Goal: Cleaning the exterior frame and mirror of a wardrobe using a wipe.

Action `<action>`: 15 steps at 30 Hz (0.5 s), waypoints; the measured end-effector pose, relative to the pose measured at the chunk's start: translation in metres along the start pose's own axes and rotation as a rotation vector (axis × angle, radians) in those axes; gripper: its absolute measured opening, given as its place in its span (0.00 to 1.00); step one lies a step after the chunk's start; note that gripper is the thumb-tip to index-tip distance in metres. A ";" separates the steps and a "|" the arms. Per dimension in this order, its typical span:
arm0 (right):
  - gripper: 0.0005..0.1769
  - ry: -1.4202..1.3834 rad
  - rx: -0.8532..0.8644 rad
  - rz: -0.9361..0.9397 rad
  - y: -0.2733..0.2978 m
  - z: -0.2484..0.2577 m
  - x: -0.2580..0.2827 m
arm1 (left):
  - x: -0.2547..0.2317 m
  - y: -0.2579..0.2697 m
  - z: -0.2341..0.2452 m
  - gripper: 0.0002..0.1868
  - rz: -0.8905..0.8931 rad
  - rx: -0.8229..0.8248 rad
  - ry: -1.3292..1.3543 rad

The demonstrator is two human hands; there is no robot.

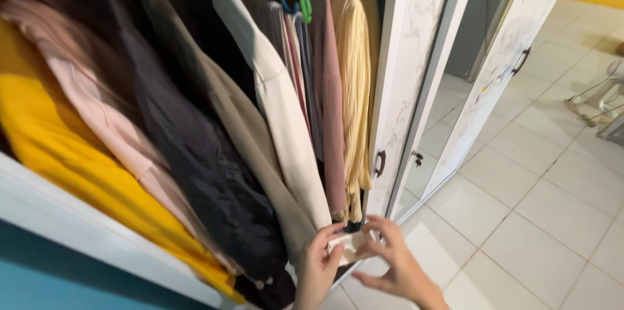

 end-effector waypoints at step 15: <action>0.22 -0.041 0.171 -0.240 0.015 -0.056 -0.026 | 0.087 -0.030 0.031 0.26 0.028 0.081 -0.290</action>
Point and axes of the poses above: each hand's wrist, its own y-axis away from the middle knuckle, its own z-axis out of the back of the hand, x = y × z, the point moved 5 cm from there along -y, towards the middle knuckle, and after that the axes turned 1 degree about x, right-handed, at the moved point
